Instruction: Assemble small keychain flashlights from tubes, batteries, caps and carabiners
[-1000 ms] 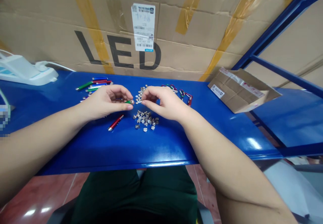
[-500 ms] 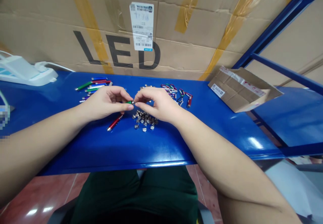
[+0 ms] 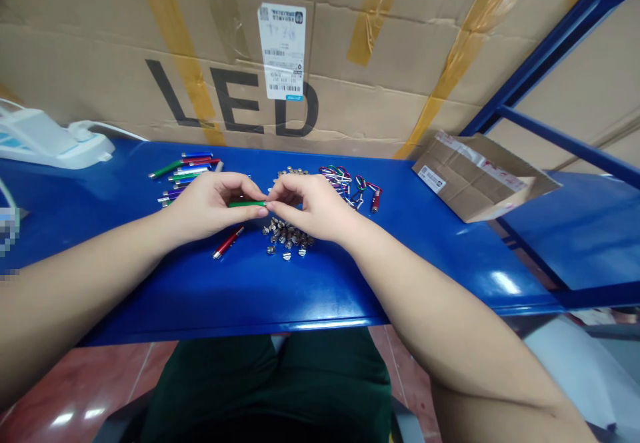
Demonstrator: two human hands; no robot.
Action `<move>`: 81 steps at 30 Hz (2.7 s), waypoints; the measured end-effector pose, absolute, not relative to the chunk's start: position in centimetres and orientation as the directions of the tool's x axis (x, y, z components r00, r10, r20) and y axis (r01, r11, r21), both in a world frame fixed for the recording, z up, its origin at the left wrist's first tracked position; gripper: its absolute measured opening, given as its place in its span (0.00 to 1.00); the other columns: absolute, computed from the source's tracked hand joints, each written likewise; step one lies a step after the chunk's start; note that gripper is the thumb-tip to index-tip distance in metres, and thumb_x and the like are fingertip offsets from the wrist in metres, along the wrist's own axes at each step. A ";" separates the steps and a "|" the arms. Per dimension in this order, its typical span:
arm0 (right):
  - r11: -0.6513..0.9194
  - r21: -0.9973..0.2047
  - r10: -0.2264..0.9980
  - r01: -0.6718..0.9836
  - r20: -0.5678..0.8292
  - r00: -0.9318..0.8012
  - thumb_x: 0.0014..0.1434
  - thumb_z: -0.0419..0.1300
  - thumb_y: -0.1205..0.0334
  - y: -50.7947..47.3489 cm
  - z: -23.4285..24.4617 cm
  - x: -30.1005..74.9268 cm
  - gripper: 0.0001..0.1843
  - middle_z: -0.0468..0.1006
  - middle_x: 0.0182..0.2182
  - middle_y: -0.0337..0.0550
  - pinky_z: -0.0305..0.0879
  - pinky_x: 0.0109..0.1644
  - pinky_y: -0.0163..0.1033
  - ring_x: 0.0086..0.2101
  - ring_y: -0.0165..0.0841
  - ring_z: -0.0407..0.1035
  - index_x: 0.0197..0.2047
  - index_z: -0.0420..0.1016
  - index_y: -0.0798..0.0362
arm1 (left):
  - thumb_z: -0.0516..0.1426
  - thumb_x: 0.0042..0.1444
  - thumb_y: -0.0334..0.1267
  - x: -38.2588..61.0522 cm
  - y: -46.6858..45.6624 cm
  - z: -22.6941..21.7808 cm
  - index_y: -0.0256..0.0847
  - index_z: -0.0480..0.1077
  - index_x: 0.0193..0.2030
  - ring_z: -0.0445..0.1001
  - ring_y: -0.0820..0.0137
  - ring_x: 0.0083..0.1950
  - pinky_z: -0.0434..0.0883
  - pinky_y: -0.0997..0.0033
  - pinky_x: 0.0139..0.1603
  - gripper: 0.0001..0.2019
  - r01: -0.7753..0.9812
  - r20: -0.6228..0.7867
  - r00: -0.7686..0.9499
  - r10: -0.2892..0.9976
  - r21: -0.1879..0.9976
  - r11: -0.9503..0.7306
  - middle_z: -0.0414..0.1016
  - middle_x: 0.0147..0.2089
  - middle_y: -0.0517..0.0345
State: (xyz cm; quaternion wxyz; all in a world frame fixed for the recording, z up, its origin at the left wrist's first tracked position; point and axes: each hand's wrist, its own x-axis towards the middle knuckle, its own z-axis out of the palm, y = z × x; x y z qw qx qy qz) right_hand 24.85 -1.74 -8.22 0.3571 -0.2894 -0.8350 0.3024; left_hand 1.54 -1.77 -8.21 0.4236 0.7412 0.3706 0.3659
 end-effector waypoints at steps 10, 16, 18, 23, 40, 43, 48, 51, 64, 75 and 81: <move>0.384 -0.922 0.763 0.055 0.284 -0.580 0.64 0.68 0.58 -1.6 -8.7 24.2 0.12 0.80 0.28 0.37 0.72 0.36 0.37 0.30 0.30 0.75 0.43 0.70 0.52 | 0.72 0.53 0.45 1.6 -2.0 -8.4 0.39 0.78 0.37 0.83 0.63 0.40 0.80 0.62 0.47 0.14 0.218 0.298 0.478 0.826 0.871 -0.440 0.85 0.39 0.54; 0.390 -0.917 0.783 0.081 0.284 -0.554 0.61 0.70 0.59 -1.4 -9.0 24.3 0.12 0.81 0.30 0.40 0.74 0.39 0.39 0.33 0.32 0.77 0.41 0.72 0.53 | 0.72 0.52 0.46 1.6 -2.0 -8.5 0.39 0.78 0.38 0.83 0.63 0.41 0.81 0.60 0.47 0.15 0.257 0.259 0.452 0.853 0.878 -0.403 0.85 0.40 0.53; 0.403 -0.910 0.786 0.100 0.288 -0.547 0.60 0.71 0.59 -1.4 -9.1 24.4 0.12 0.82 0.33 0.42 0.75 0.42 0.41 0.35 0.33 0.78 0.41 0.73 0.53 | 0.73 0.51 0.47 1.7 -2.0 -8.4 0.39 0.78 0.38 0.83 0.62 0.41 0.81 0.60 0.47 0.16 0.258 0.255 0.443 0.860 0.882 -0.394 0.85 0.40 0.53; 0.437 -0.891 0.771 0.124 0.301 -0.561 0.60 0.70 0.61 -1.4 -9.0 24.6 0.11 0.81 0.35 0.43 0.75 0.44 0.42 0.37 0.34 0.78 0.42 0.74 0.53 | 0.74 0.49 0.46 1.7 -2.0 -8.4 0.38 0.78 0.38 0.83 0.63 0.40 0.80 0.60 0.47 0.17 0.256 0.254 0.435 0.864 0.885 -0.389 0.85 0.39 0.53; 0.502 -0.825 0.782 0.260 0.305 -0.544 0.65 0.67 0.54 -1.6 -8.8 24.8 0.10 0.82 0.32 0.43 0.74 0.39 0.42 0.33 0.35 0.76 0.40 0.77 0.53 | 0.74 0.50 0.48 1.6 -1.9 -8.5 0.39 0.78 0.38 0.83 0.63 0.39 0.80 0.62 0.44 0.18 0.253 0.236 0.439 0.867 0.893 -0.371 0.85 0.38 0.53; 0.520 -0.802 0.782 0.294 0.308 -0.542 0.66 0.65 0.53 -1.6 -8.6 24.7 0.12 0.81 0.30 0.42 0.71 0.37 0.41 0.31 0.34 0.74 0.38 0.77 0.53 | 0.73 0.51 0.47 1.5 -1.9 -8.6 0.39 0.78 0.38 0.83 0.64 0.39 0.79 0.63 0.44 0.16 0.248 0.240 0.447 0.862 0.892 -0.377 0.85 0.39 0.53; 0.562 -0.771 0.765 0.299 0.347 -0.543 0.65 0.65 0.55 -1.7 -8.5 24.7 0.09 0.80 0.33 0.43 0.72 0.40 0.41 0.34 0.34 0.74 0.40 0.75 0.52 | 0.74 0.51 0.46 1.5 -1.8 -8.5 0.39 0.78 0.39 0.82 0.64 0.39 0.79 0.64 0.44 0.16 0.254 0.244 0.447 0.860 0.887 -0.385 0.85 0.39 0.54; 0.591 -0.772 0.737 0.234 0.399 -0.546 0.63 0.67 0.59 -1.7 -8.6 24.8 0.08 0.81 0.39 0.45 0.74 0.46 0.42 0.40 0.35 0.76 0.43 0.75 0.52 | 0.74 0.51 0.46 1.6 -1.8 -8.4 0.39 0.78 0.39 0.81 0.66 0.38 0.78 0.65 0.43 0.16 0.246 0.255 0.439 0.862 0.888 -0.388 0.85 0.39 0.54; 0.514 -0.817 0.788 0.261 0.330 -0.520 0.65 0.66 0.56 -1.5 -8.6 24.7 0.10 0.81 0.30 0.42 0.72 0.37 0.40 0.30 0.34 0.75 0.39 0.78 0.54 | 0.73 0.52 0.46 1.6 -1.6 -8.7 0.37 0.78 0.38 0.82 0.65 0.38 0.78 0.65 0.41 0.16 0.226 0.281 0.427 0.860 0.888 -0.402 0.85 0.38 0.53; 0.444 -0.890 0.778 0.103 0.326 -0.538 0.63 0.66 0.61 -1.6 -8.5 24.0 0.08 0.78 0.29 0.39 0.70 0.36 0.38 0.30 0.30 0.73 0.41 0.72 0.54 | 0.73 0.53 0.43 1.6 -1.5 -9.0 0.37 0.79 0.39 0.84 0.64 0.39 0.80 0.64 0.44 0.14 0.201 0.335 0.442 0.832 0.867 -0.456 0.86 0.39 0.53; 0.354 -0.935 0.805 0.034 0.286 -0.519 0.56 0.74 0.60 -1.5 -8.4 24.2 0.14 0.81 0.32 0.42 0.74 0.41 0.40 0.33 0.32 0.77 0.42 0.78 0.56 | 0.74 0.50 0.43 1.5 -1.6 -8.9 0.37 0.79 0.38 0.84 0.63 0.39 0.81 0.64 0.43 0.15 0.194 0.342 0.426 0.838 0.870 -0.453 0.85 0.38 0.53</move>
